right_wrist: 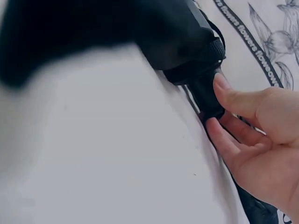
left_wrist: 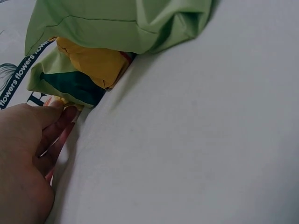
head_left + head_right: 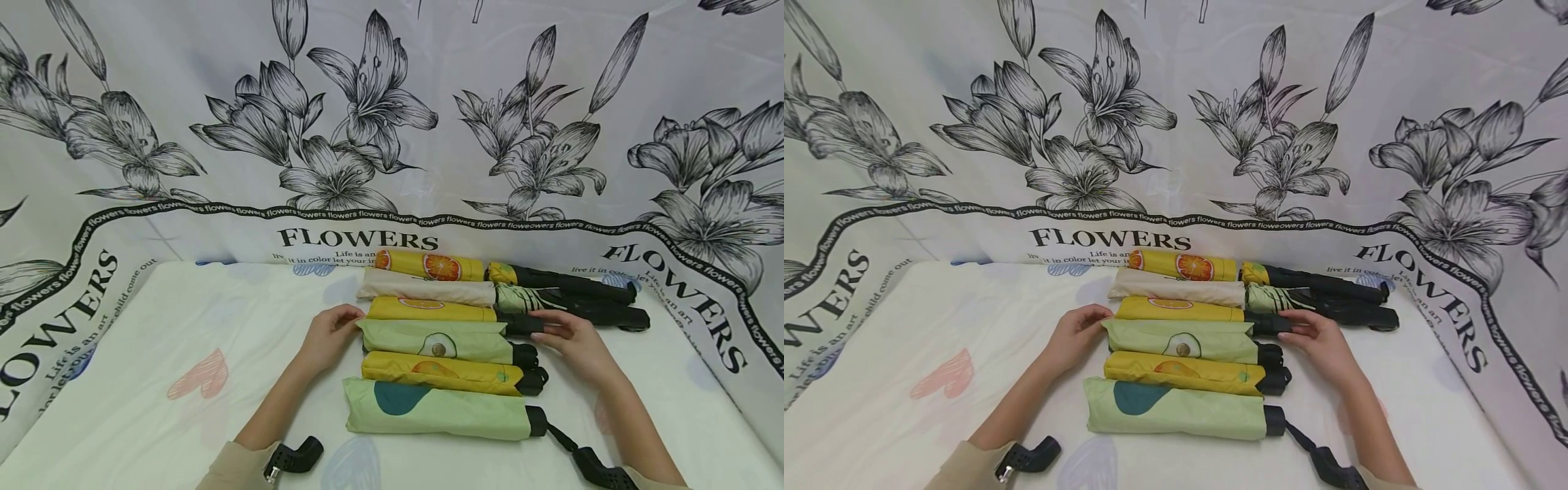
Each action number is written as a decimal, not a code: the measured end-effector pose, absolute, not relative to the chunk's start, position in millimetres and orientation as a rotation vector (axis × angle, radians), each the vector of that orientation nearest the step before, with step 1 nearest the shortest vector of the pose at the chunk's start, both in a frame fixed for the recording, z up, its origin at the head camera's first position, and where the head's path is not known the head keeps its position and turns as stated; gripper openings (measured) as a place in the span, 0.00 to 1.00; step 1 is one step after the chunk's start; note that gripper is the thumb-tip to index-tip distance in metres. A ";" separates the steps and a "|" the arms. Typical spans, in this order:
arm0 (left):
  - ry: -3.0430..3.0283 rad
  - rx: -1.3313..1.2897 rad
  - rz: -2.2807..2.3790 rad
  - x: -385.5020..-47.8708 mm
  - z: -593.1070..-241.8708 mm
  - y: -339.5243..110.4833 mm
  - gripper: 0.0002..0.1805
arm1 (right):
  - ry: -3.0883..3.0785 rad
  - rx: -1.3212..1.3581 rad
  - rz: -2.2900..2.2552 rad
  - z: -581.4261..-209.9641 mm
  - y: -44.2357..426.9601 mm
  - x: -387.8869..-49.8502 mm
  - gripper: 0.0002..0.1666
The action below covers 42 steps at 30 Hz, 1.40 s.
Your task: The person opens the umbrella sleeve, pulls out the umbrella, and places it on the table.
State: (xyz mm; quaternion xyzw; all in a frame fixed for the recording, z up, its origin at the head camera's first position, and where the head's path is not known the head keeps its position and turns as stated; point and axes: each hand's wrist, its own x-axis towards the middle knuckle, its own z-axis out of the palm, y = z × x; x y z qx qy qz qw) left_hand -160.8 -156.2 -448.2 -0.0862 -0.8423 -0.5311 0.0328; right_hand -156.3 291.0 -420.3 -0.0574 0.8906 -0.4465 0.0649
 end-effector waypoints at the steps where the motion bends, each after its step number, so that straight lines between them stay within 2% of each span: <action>1: -2.592 -0.265 -1.635 -160.8 -448.3 -156.3 0.06 | 2.683 -0.169 -1.350 -420.4 291.6 -156.2 0.30; 10: -2.602 -0.258 -1.616 -161.2 -448.5 -156.5 0.06 | 2.694 -0.155 -1.347 -420.3 298.9 -154.7 0.30; 24: -2.580 -0.247 -1.701 -162.4 -447.4 -158.0 0.06 | 2.657 -0.037 -1.333 -419.3 336.0 -147.0 0.34; 35: -2.517 -0.228 -1.837 -162.9 -442.1 -161.7 0.08 | 2.673 -0.079 -1.347 -420.8 360.5 -144.6 0.32; 42: -2.436 -0.322 -1.911 -163.9 -445.4 -165.0 0.06 | 2.640 -0.122 -1.437 -424.9 376.7 -142.9 0.27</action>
